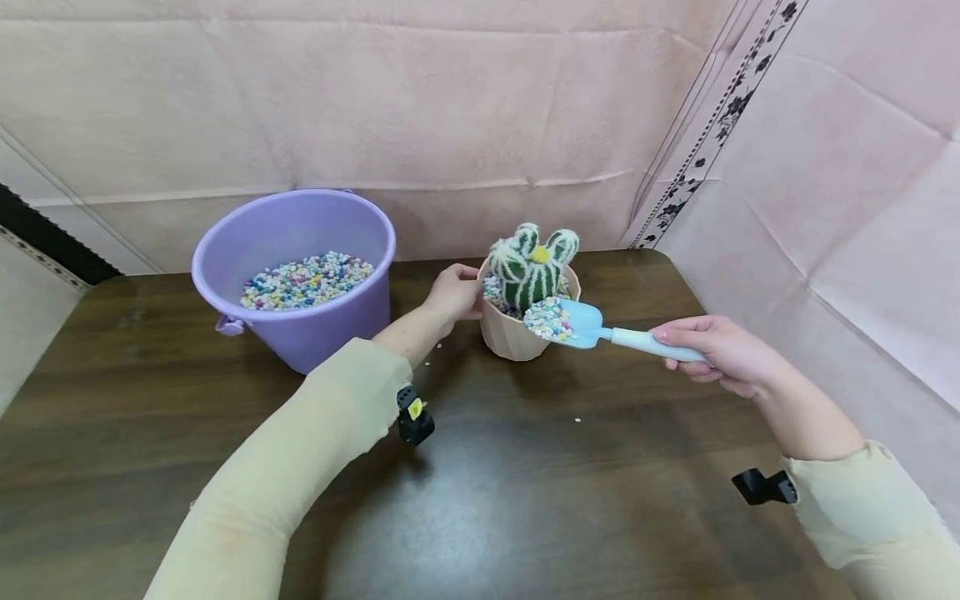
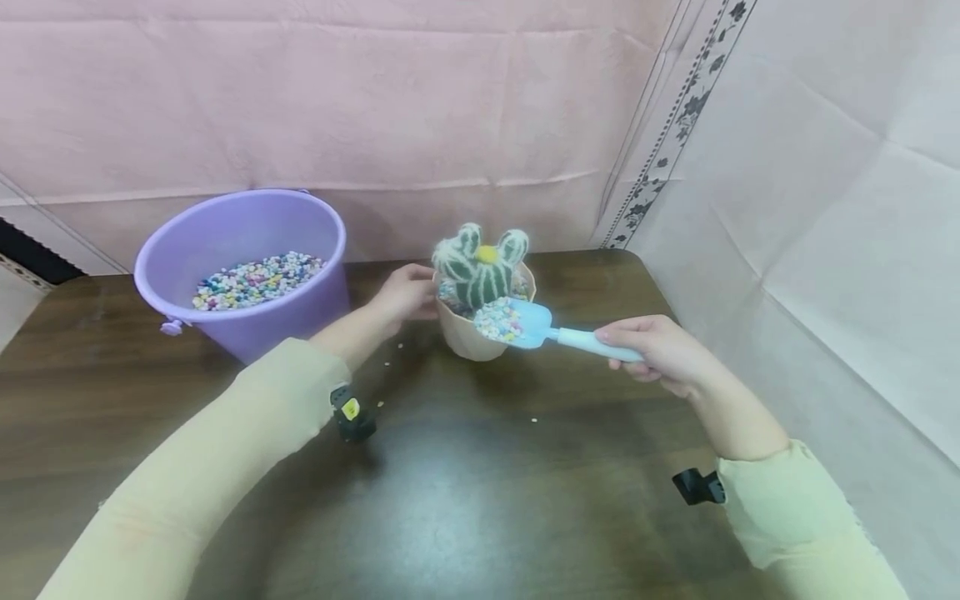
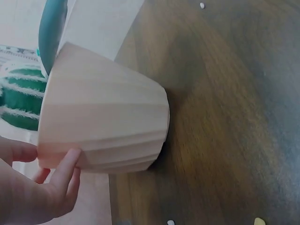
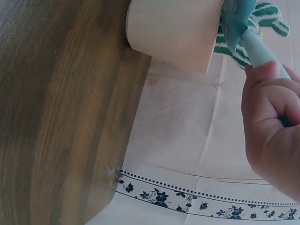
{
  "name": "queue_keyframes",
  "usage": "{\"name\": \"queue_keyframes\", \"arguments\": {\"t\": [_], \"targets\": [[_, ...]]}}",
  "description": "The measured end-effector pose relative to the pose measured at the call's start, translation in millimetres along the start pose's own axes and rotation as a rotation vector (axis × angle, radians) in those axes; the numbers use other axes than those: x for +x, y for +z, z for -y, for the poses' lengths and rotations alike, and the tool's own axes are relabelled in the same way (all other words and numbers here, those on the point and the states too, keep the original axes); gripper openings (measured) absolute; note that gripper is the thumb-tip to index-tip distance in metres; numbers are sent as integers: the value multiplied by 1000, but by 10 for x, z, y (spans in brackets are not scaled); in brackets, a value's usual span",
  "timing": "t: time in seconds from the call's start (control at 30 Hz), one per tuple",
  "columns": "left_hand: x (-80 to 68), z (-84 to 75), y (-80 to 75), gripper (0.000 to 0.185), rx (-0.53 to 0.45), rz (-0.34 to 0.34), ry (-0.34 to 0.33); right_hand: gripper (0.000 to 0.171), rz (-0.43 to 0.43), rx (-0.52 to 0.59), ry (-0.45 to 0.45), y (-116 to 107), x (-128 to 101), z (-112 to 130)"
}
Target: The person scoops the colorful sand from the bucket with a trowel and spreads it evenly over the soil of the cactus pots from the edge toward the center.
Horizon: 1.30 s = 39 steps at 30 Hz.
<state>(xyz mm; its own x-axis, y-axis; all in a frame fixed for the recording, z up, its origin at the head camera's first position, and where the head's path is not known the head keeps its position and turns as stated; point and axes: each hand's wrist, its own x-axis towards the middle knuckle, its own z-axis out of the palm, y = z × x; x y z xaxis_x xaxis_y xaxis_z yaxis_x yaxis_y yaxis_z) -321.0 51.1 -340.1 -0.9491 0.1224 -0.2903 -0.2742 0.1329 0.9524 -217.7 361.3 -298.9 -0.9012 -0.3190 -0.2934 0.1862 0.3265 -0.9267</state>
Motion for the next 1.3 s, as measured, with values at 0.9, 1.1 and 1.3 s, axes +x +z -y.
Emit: {"name": "queue_keyframes", "arguments": {"t": [0.9,1.1,1.3], "targets": [[-98,-12,170,48,-66,-14,-30,15,-139,-125,130,-10,-38,399],[-97,-11,180,67,-29,4,-33,18,-140,-106,151,-9,-26,384],[-97,-22,175,64,-22,32,-33,19,-147,-139,175,-1,-9,387]]}}
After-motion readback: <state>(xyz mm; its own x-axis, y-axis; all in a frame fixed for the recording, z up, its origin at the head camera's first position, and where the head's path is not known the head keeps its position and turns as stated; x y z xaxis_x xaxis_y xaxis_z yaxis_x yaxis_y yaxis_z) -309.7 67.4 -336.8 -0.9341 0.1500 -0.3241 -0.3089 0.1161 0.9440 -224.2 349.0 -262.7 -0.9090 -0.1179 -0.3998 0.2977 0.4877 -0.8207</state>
